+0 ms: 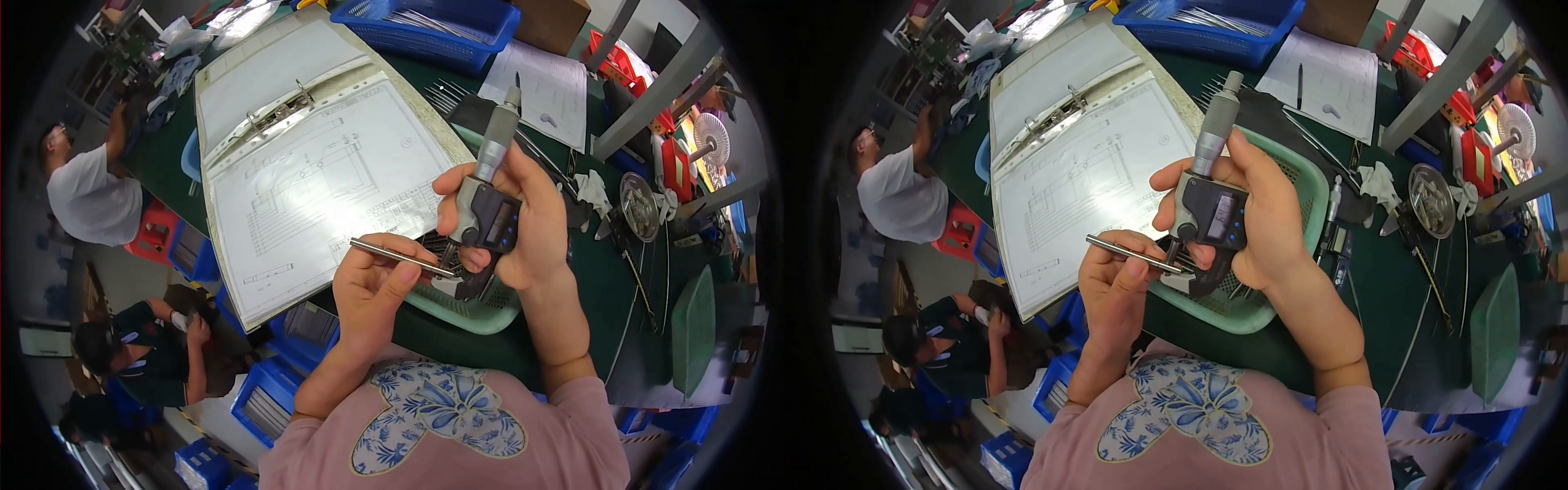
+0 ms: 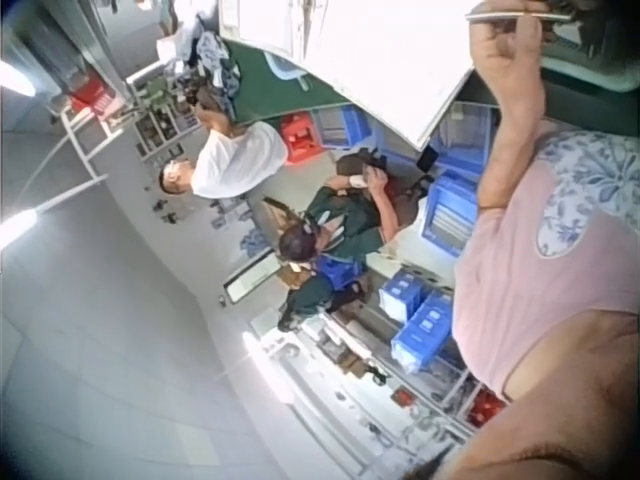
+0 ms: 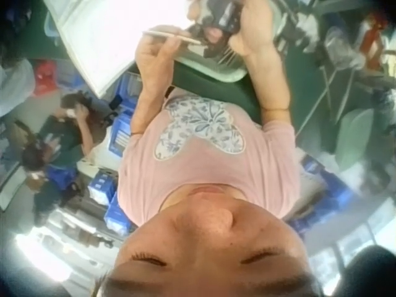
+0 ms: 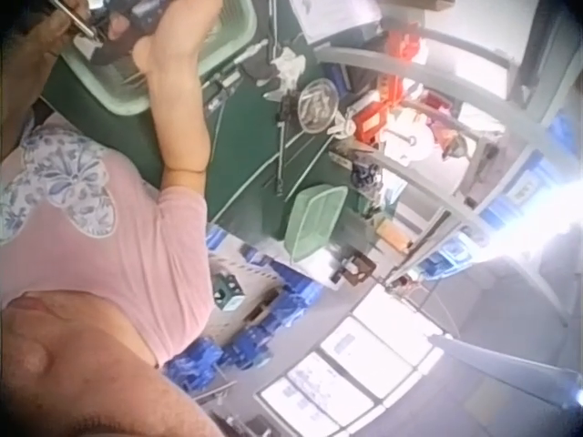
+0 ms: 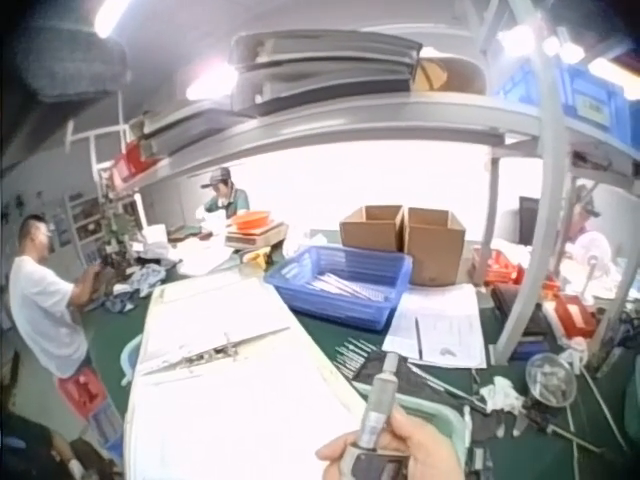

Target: The recorder measures small metal rods using a micrometer and digital calipers, referencing technical drawings in a binder.

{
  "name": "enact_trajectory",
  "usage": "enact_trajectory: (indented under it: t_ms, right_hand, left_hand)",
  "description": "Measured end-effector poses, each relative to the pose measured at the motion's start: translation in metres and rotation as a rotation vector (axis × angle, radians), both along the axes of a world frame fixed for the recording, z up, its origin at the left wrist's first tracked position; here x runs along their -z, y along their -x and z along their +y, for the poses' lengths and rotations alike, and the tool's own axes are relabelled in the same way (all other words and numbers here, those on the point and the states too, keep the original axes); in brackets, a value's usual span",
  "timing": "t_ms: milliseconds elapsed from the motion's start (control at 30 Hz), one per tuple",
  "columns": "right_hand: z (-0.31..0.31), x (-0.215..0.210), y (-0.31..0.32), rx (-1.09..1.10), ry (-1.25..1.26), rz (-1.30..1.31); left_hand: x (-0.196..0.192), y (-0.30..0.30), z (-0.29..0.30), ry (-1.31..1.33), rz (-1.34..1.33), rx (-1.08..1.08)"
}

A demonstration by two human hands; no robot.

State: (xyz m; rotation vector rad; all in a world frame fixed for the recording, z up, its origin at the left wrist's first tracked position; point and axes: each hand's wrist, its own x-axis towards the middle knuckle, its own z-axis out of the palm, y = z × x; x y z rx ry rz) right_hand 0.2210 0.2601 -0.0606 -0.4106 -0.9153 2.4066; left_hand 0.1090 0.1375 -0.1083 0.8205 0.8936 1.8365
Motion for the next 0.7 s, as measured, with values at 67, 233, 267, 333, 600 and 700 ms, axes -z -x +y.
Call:
enact_trajectory:
  t_ms: [67,233,267,333,600,700]
  right_hand:
    - [0.0014,-0.0004,-0.0003,-0.01,-0.015,0.01]
    - [0.0025,0.0017,0.0003,-0.011,0.023,0.031]
    - [0.0025,0.0025,0.0024,-0.025,0.022,0.026]
    - [0.0011,0.002,0.0001,-0.019,0.025,0.019]
    - [-0.0031,-0.0034,-0.003,0.052,0.064,-0.036]
    - [-0.0072,-0.0065,0.0005,0.123,0.054,-0.114]
  left_hand:
    - [-0.0001,-0.0001,0.0011,-0.008,0.016,0.001]
    - [0.0008,0.0008,0.003,-0.047,0.05,0.008]
    - [0.001,0.0017,0.0021,-0.048,0.055,0.0]
    - [0.0008,0.0032,0.0004,-0.07,0.116,0.009]
    - [0.0042,-0.001,0.002,-0.095,0.022,0.092]
    - [0.0045,-0.001,0.0022,-0.108,0.008,0.103]
